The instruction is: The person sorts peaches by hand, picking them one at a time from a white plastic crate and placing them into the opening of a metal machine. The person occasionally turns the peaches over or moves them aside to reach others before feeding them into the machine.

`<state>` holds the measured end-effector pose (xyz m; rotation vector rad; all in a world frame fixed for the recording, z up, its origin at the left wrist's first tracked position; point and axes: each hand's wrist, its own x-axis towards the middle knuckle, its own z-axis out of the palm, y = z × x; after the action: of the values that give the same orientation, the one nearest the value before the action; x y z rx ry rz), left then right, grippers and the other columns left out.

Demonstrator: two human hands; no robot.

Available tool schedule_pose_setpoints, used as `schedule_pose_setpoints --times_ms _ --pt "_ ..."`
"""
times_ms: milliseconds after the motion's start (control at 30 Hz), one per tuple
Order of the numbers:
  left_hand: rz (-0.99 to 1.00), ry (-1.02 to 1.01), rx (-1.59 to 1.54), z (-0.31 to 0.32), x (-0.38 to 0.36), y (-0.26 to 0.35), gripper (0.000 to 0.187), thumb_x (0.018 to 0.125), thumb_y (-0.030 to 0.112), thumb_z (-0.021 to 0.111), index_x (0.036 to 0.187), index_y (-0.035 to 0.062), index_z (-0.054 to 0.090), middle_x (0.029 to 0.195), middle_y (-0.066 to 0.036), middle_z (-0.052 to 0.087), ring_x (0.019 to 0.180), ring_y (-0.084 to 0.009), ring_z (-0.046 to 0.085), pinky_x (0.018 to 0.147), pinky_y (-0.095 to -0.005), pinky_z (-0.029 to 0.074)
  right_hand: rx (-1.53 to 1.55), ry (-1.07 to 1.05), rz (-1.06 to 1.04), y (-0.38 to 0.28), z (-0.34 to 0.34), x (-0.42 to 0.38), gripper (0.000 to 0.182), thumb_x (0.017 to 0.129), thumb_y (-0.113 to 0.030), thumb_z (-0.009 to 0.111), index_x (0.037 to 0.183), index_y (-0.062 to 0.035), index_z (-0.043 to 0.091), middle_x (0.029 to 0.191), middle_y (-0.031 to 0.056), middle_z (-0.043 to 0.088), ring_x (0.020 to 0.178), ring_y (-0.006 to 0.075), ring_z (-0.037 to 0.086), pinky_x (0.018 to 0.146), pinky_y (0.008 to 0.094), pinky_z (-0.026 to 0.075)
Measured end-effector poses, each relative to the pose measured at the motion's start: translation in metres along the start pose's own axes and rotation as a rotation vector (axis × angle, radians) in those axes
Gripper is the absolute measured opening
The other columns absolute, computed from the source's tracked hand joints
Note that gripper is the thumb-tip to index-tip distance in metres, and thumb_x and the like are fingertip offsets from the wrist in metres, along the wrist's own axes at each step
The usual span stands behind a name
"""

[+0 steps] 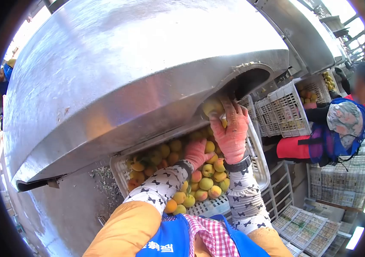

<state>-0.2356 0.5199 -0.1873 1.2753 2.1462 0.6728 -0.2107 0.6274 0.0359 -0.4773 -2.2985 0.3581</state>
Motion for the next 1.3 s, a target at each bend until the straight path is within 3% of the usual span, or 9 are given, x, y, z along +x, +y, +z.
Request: schedule_pose_setpoints --times_ms 333,467,567,667,733,800,900,1167,1300 --pt "-0.155 -0.138 -0.234 -0.012 0.013 0.017 0.068 0.077 0.045 0.076 0.129 0.009 0.052 0.123 -0.017 0.06 0.116 -0.0358 0.057 0.098 -0.0438 0.045 -0.308 0.009 0.086 0.023 0.065 0.009 0.062 0.079 -0.025 0.079 0.128 0.0001 0.052 0.112 0.0252 0.06 0.098 0.0447 0.06 0.082 0.048 0.051" --pt "-0.152 -0.113 -0.272 -0.037 0.008 0.01 0.077 0.073 0.052 0.077 0.131 0.0062 0.054 0.123 -0.02 0.065 0.113 -0.0357 0.062 0.096 -0.0408 0.049 0.834 -0.03 0.475 0.001 -0.018 0.037 0.055 0.082 -0.015 0.078 0.13 0.0008 0.057 0.106 0.0117 0.068 0.096 0.0209 0.065 0.083 0.0326 0.052" --pt "-0.173 -0.119 -0.841 -0.036 0.008 -0.004 0.083 0.071 0.052 0.079 0.134 0.005 0.052 0.121 -0.018 0.065 0.115 -0.0343 0.061 0.099 -0.0405 0.047 0.486 -0.196 0.56 0.034 -0.064 -0.007 0.042 0.086 -0.012 0.075 0.123 0.0012 0.062 0.106 0.0074 0.068 0.091 0.0136 0.063 0.083 0.0284 0.051" --pt "-0.112 -0.402 -1.101 -0.036 -0.001 0.01 0.079 0.069 0.05 0.081 0.132 0.0081 0.057 0.127 -0.019 0.059 0.118 -0.035 0.058 0.1 -0.041 0.046 -0.156 -0.858 0.391 0.076 -0.074 -0.089 0.041 0.085 -0.023 0.072 0.122 -0.0091 0.062 0.11 0.0167 0.064 0.099 0.0346 0.065 0.084 0.0431 0.053" --pt "0.11 -0.521 -0.448 -0.045 -0.02 0.047 0.076 0.072 0.049 0.078 0.135 0.0122 0.057 0.138 -0.024 0.05 0.117 -0.0358 0.059 0.101 -0.0431 0.046 -0.458 -1.153 0.381 0.069 -0.061 -0.121 0.044 0.086 -0.025 0.067 0.126 -0.0103 0.057 0.112 0.0182 0.062 0.099 0.0372 0.065 0.085 0.0459 0.053" --pt "0.175 -0.551 -0.294 -0.036 -0.029 0.066 0.08 0.07 0.053 0.078 0.137 0.0146 0.056 0.143 -0.026 0.045 0.12 -0.0375 0.057 0.102 -0.0432 0.046 -0.587 -1.141 0.179 0.102 -0.036 -0.174 0.049 0.08 -0.023 0.071 0.125 -0.0099 0.057 0.112 0.0191 0.062 0.099 0.0381 0.065 0.086 0.0464 0.054" --pt "0.217 -0.616 -0.119 -0.037 -0.027 0.079 0.086 0.066 0.057 0.078 0.14 0.019 0.055 0.149 -0.03 0.037 0.126 -0.0408 0.052 0.103 -0.0434 0.045 -0.399 -1.198 0.407 0.093 -0.049 -0.141 0.058 0.073 -0.019 0.074 0.127 -0.0089 0.058 0.116 0.0193 0.06 0.104 0.0386 0.063 0.089 0.0447 0.053" --pt "-0.023 -0.644 -0.676 -0.04 -0.032 0.064 0.069 0.076 0.05 0.077 0.133 0.0154 0.059 0.125 -0.012 0.054 0.115 -0.0266 0.054 0.104 -0.0385 0.041 0.846 -0.358 0.669 0.027 -0.093 -0.062 0.076 0.069 -0.016 0.073 0.139 0.0021 0.051 0.124 0.0122 0.057 0.117 0.0205 0.056 0.103 0.0323 0.042" --pt "-0.178 -0.666 -1.366 -0.093 -0.08 0.068 0.066 0.083 0.052 0.072 0.131 0.0089 0.058 0.111 -0.003 0.064 0.105 -0.0163 0.058 0.102 -0.035 0.042 0.582 -0.341 0.523 0.001 -0.068 -0.007 0.06 0.072 -0.022 0.073 0.126 -0.0001 0.057 0.122 0.0219 0.058 0.109 0.0364 0.061 0.096 0.0409 0.05"
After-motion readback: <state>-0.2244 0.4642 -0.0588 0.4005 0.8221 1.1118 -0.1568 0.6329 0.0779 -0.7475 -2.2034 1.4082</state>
